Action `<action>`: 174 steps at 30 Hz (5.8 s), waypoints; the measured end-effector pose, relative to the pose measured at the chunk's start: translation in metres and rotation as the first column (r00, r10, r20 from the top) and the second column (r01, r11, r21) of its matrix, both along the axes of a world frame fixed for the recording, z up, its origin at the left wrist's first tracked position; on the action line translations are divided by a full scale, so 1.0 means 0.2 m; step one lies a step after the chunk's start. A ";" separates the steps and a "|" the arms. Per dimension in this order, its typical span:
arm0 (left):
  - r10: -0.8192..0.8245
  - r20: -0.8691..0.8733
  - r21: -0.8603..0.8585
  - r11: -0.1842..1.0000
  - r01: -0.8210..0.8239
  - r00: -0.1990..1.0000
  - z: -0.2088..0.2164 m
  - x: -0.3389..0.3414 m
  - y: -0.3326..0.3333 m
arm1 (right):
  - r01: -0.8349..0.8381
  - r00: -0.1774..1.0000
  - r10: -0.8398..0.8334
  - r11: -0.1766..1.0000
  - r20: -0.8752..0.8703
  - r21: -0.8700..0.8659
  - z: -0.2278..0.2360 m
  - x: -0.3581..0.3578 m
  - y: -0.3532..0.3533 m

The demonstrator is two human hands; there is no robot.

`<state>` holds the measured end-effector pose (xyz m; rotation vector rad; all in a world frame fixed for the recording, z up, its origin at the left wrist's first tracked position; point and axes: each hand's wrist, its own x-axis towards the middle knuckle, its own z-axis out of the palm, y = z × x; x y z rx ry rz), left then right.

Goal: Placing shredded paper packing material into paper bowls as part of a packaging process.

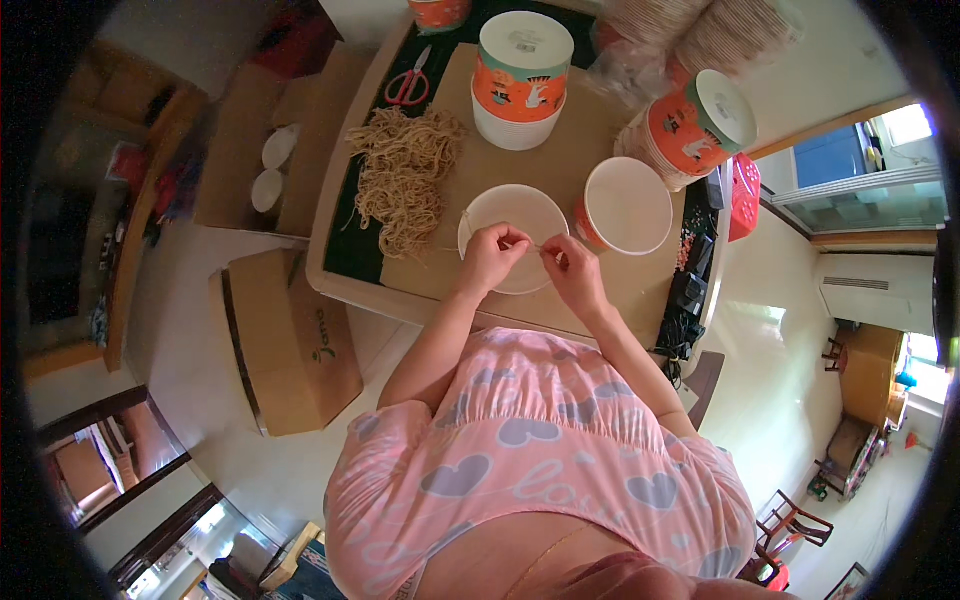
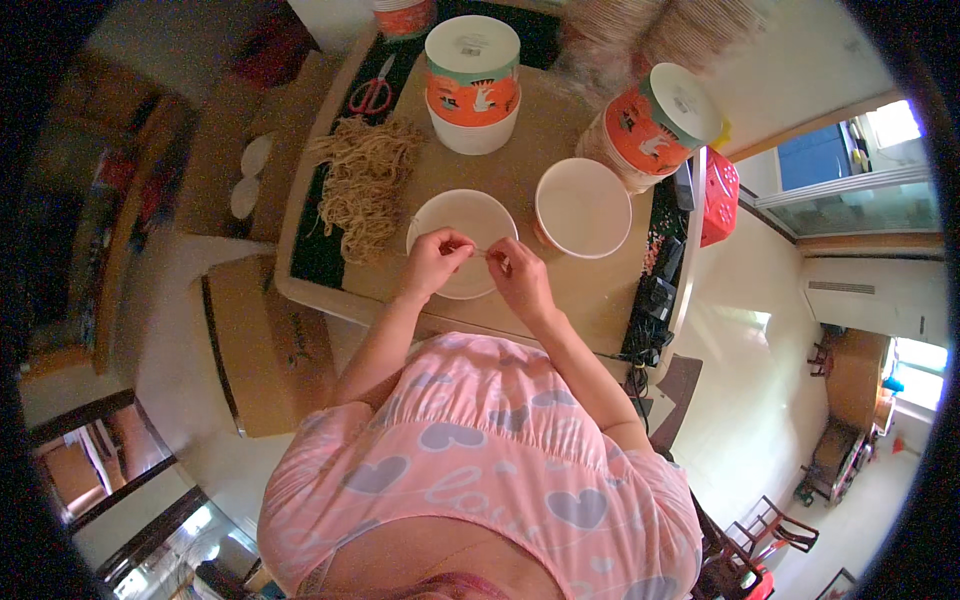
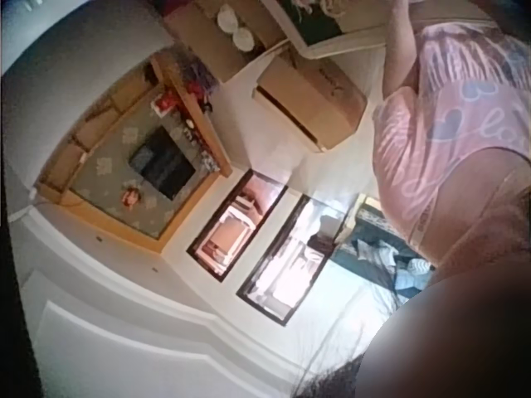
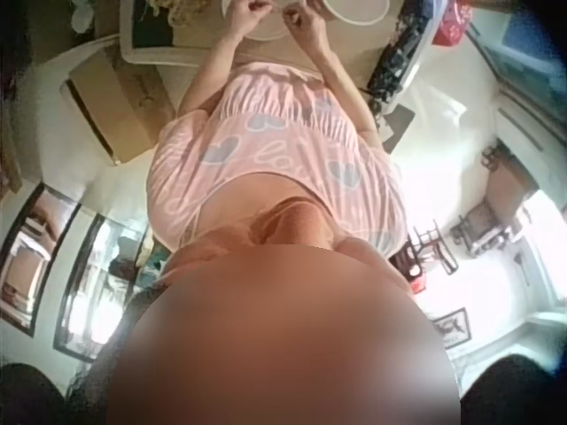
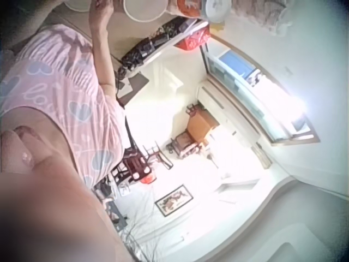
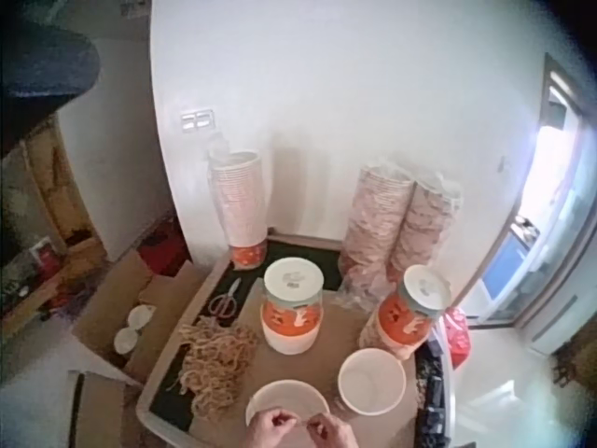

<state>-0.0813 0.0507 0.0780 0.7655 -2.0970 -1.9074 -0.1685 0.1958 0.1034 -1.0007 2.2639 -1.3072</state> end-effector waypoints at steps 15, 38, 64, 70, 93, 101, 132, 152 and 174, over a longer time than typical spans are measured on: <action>-0.052 -0.017 0.028 0.998 0.052 0.999 0.04 -0.03 0.04 | -0.028 0.991 0.030 0.999 -0.127 0.024 0.00 0.00 0.01; -0.019 -0.021 -0.016 1.000 0.019 1.000 0.00 -0.03 0.05 | 0.034 0.997 -0.040 0.995 -0.064 -0.091 -0.04 0.02 0.01; -0.035 -0.051 0.048 0.998 0.037 0.998 0.04 -0.03 0.08 | -0.010 0.992 0.014 0.999 0.124 -0.040 0.04 -0.05 0.02; -0.058 -0.011 -0.005 0.998 0.058 0.998 0.16 -0.03 0.08 | -0.040 0.999 0.039 0.999 -0.033 -0.013 0.15 -0.09 0.04; -0.285 -0.279 0.163 0.927 0.337 0.917 0.55 0.19 -0.02 | 0.041 0.992 -0.041 0.999 -0.123 0.001 -0.06 -0.08 0.19; -0.244 -0.262 0.220 0.927 0.304 0.934 0.46 0.17 0.01 | 0.052 0.993 -0.064 0.992 -0.101 -0.116 -0.01 -0.09 0.04; -0.167 0.129 0.273 0.954 0.127 0.978 0.18 0.24 -0.38 | -0.233 0.931 0.268 0.959 0.248 -0.162 -0.09 -0.35 0.07; -0.439 -0.378 -0.815 0.576 -0.068 0.815 0.69 -1.64 0.00 | 0.380 0.693 -0.481 0.877 -0.537 -0.295 0.41 -1.33 0.44; -0.298 -0.215 -0.690 0.720 0.071 0.930 0.39 -0.97 -0.15 | 0.489 0.775 -0.440 0.872 0.454 0.011 -0.20 -0.67 0.46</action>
